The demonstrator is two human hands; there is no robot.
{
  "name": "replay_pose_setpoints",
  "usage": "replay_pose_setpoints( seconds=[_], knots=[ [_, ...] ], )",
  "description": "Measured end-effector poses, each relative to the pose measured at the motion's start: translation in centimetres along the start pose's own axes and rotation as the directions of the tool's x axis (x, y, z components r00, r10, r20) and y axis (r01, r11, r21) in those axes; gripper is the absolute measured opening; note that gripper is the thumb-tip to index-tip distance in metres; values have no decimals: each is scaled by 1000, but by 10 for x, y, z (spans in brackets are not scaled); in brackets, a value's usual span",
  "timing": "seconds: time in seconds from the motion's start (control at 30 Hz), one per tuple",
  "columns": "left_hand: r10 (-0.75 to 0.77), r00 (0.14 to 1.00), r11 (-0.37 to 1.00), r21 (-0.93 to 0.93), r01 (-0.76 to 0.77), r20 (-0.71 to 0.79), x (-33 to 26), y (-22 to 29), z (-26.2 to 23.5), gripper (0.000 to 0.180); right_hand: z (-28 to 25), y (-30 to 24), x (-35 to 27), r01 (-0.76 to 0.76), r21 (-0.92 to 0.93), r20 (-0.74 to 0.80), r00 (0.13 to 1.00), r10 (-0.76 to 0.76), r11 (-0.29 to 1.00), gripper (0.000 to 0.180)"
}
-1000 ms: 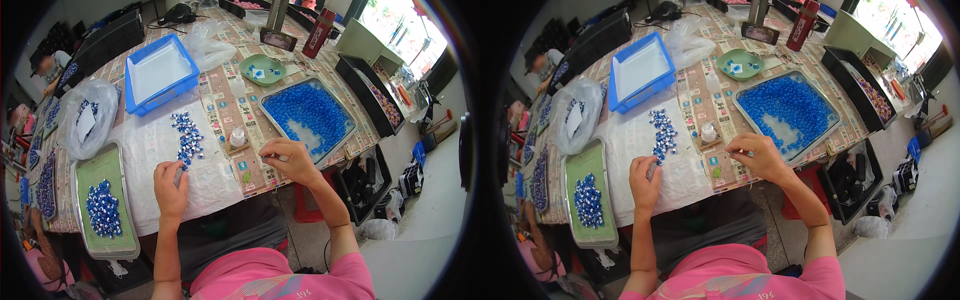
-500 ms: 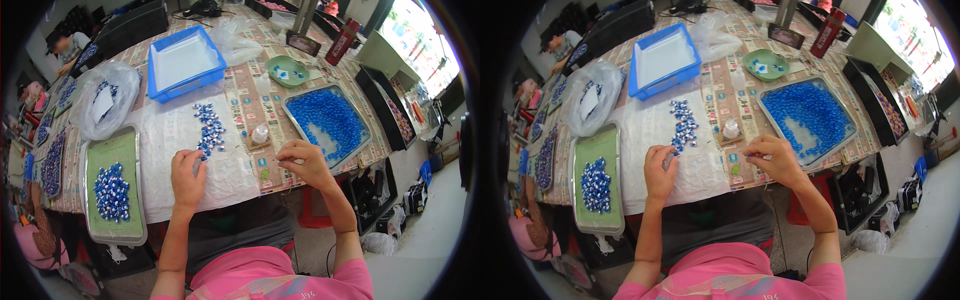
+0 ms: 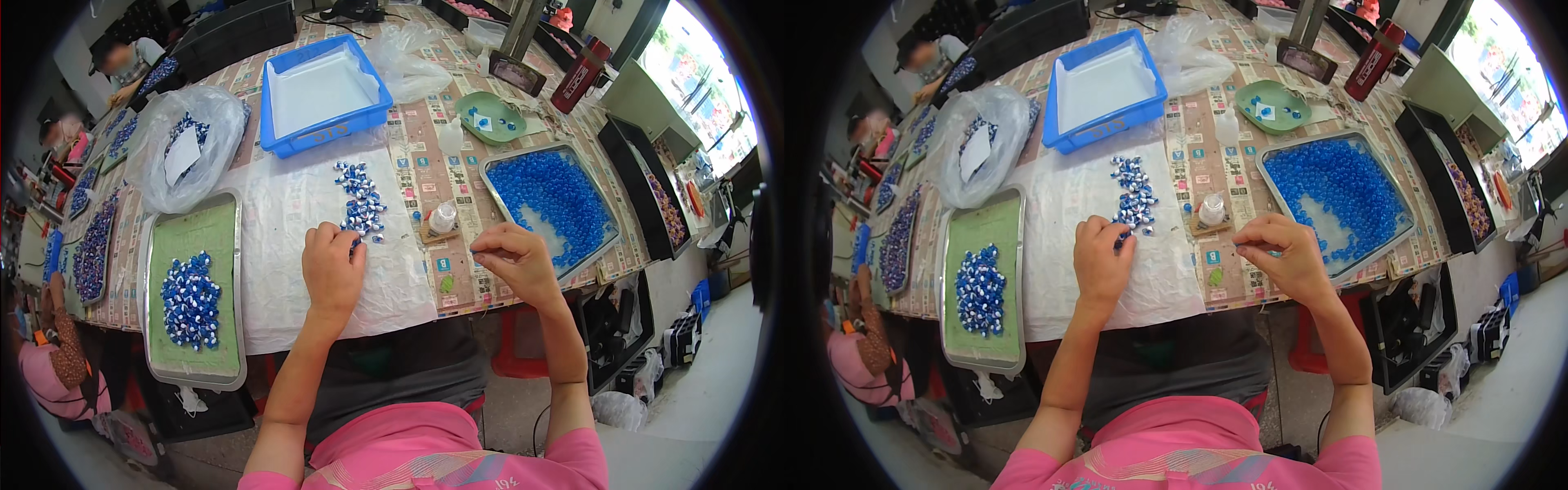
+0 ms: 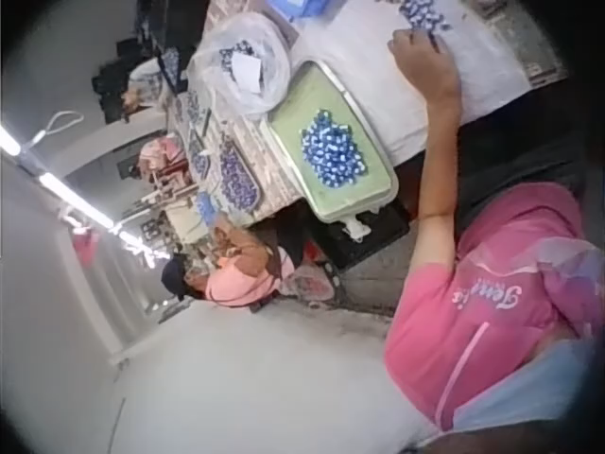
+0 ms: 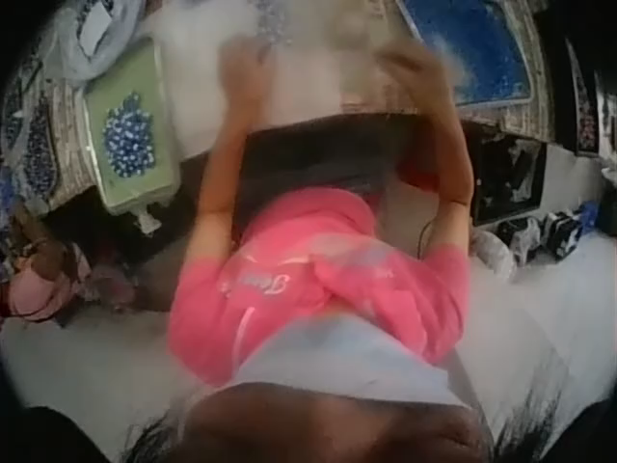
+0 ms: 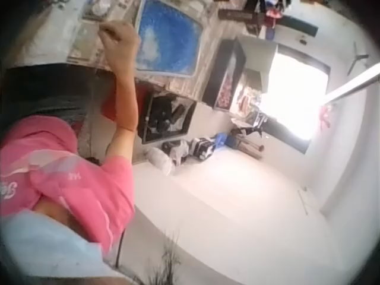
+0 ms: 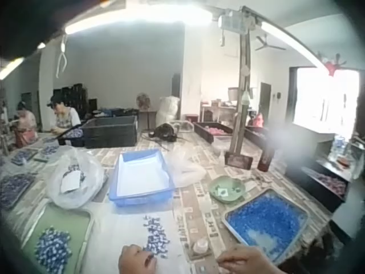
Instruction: Assembling small blue plastic components onto base parts on a template at a factory workbench.
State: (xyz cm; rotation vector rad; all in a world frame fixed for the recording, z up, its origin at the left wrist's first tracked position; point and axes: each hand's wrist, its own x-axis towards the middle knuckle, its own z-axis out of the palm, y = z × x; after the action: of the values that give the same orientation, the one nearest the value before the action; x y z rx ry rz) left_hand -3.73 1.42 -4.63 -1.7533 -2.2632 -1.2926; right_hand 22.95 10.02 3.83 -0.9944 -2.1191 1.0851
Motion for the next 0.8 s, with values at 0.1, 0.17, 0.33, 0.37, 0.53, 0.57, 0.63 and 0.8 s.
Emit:
replay_pose_setpoints(
  seconds=[0.1, 0.17, 0.33, 0.37, 0.53, 0.57, 0.63, 0.8],
  knots=[
    [37, 999, 997, 72, -39, 25, 4, 2, 3, 17, 1, 1, 8, 43, -61, -43, 998, -46, 997, 18],
    [64, 998, 994, 85, -66, 24, 5, 7, 2, 17, -1, 4, 16, 58, -106, -69, 995, -66, 993, 18],
    [-12, 999, 966, -258, 25, 50, -16, 27, -11, 18, 3, 3, 42, 89, -212, -101, 989, -112, 973, 16],
    [-84, 983, 910, -390, 142, 162, -18, 34, -20, 18, 5, 3, 47, 91, -211, -98, 989, -113, 973, 16],
    [-181, 913, 584, -708, 398, 365, -42, 43, -27, 22, 17, 2, 67, 205, -367, -39, 971, -235, 907, 17],
    [-198, 873, 432, -759, 486, 446, -45, 45, -29, 23, 19, 3, 68, 207, -368, -36, 971, -237, 906, 17],
    [-201, 827, 266, -783, 562, 525, -51, 46, -32, 24, 23, 4, 70, 221, -357, -7, 971, -239, 908, 17],
    [-200, 699, -80, -723, 687, 687, -55, 46, -35, 24, 29, -2, 66, 228, -376, -13, 968, -252, 898, 17]
  ],
)
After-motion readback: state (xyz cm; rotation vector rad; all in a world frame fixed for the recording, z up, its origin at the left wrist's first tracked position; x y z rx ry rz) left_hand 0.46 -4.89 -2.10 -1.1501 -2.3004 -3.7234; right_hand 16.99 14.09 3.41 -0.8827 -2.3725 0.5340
